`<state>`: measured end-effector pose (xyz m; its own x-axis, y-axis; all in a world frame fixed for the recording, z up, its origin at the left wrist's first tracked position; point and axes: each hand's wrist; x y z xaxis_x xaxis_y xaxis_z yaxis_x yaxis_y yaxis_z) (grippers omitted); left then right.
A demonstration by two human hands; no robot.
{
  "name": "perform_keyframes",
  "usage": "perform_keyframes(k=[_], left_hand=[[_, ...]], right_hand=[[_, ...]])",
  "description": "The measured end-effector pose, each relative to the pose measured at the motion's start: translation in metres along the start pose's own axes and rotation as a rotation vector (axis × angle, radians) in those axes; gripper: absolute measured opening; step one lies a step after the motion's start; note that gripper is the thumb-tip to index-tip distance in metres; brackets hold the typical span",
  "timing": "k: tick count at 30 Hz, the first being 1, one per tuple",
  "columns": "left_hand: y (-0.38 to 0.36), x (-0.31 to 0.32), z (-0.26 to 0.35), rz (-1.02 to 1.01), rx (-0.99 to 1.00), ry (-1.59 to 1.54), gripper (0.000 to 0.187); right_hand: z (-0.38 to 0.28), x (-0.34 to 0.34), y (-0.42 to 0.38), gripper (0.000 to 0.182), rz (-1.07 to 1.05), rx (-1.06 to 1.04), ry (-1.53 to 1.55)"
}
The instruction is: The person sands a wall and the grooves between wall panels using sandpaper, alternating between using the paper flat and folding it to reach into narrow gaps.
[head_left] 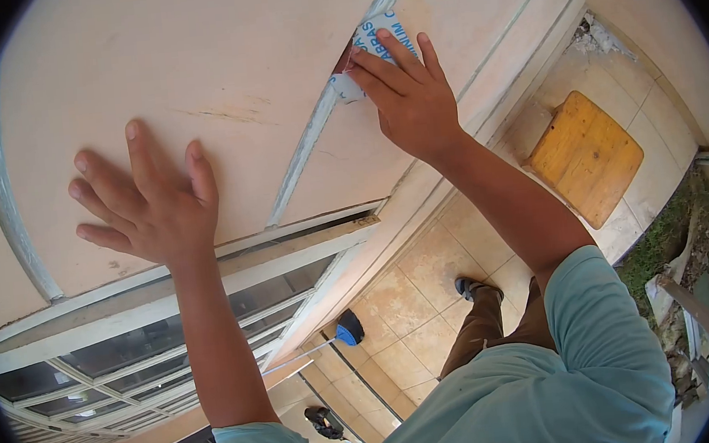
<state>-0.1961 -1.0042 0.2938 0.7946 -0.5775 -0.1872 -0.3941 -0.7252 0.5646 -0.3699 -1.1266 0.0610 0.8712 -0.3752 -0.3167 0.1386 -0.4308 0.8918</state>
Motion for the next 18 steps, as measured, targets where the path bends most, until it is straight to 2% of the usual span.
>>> perform_keyframes(k=[2, 3, 6, 7, 8, 10, 12, 13, 14, 16, 18], left_hand=[[0.0, 0.0, -0.001, -0.002, 0.005, -0.008, 0.064], [0.0, 0.0, -0.001, 0.001, 0.016, -0.017, 0.064], [0.0, -0.001, -0.002, 0.001, 0.015, -0.016, 0.065], [0.001, 0.0, -0.002, 0.01, 0.013, -0.017, 0.065], [0.0, -0.001, -0.001, 0.013, 0.009, -0.013, 0.065], [-0.001, -0.003, 0.0, 0.004, -0.002, -0.002, 0.065], [0.002, -0.001, -0.001, 0.016, 0.009, -0.002, 0.064], [0.001, -0.001, -0.001, 0.017, 0.013, -0.002, 0.064], [0.001, -0.001, -0.001, 0.017, 0.013, -0.004, 0.063], [0.003, -0.002, 0.001, 0.017, 0.013, -0.011, 0.063], [0.001, -0.004, 0.0, 0.015, 0.007, -0.003, 0.062]], right_hand=[[-0.012, 0.0, 0.0, 0.024, 0.002, -0.027, 0.067], [-0.017, 0.005, -0.007, 0.024, 0.002, -0.105, 0.131], [0.04, -0.006, 0.014, 0.024, -0.005, -0.157, -0.006], [0.066, -0.01, 0.026, 0.024, 0.011, -0.067, -0.157], [0.088, -0.007, 0.032, 0.027, 0.055, 0.007, -0.166], [0.084, -0.003, 0.024, 0.027, 0.004, -0.095, -0.146], [0.069, -0.005, 0.015, 0.028, -0.014, -0.292, -0.011], [0.078, -0.008, 0.021, 0.029, -0.027, -0.31, -0.004], [0.09, -0.011, 0.028, 0.029, -0.025, -0.307, -0.015], [0.109, -0.015, 0.039, 0.03, -0.03, -0.115, -0.235], [0.093, -0.005, 0.025, 0.029, -0.009, -0.144, -0.111]])
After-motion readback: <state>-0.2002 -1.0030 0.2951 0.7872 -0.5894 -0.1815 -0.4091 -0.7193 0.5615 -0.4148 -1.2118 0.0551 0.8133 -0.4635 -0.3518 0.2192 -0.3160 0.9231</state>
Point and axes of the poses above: each hand's wrist, its own y-axis towards the middle knuckle, its own x-axis out of the palm, z = x × y, and after that the axes turned 1 degree about -y, right-handed
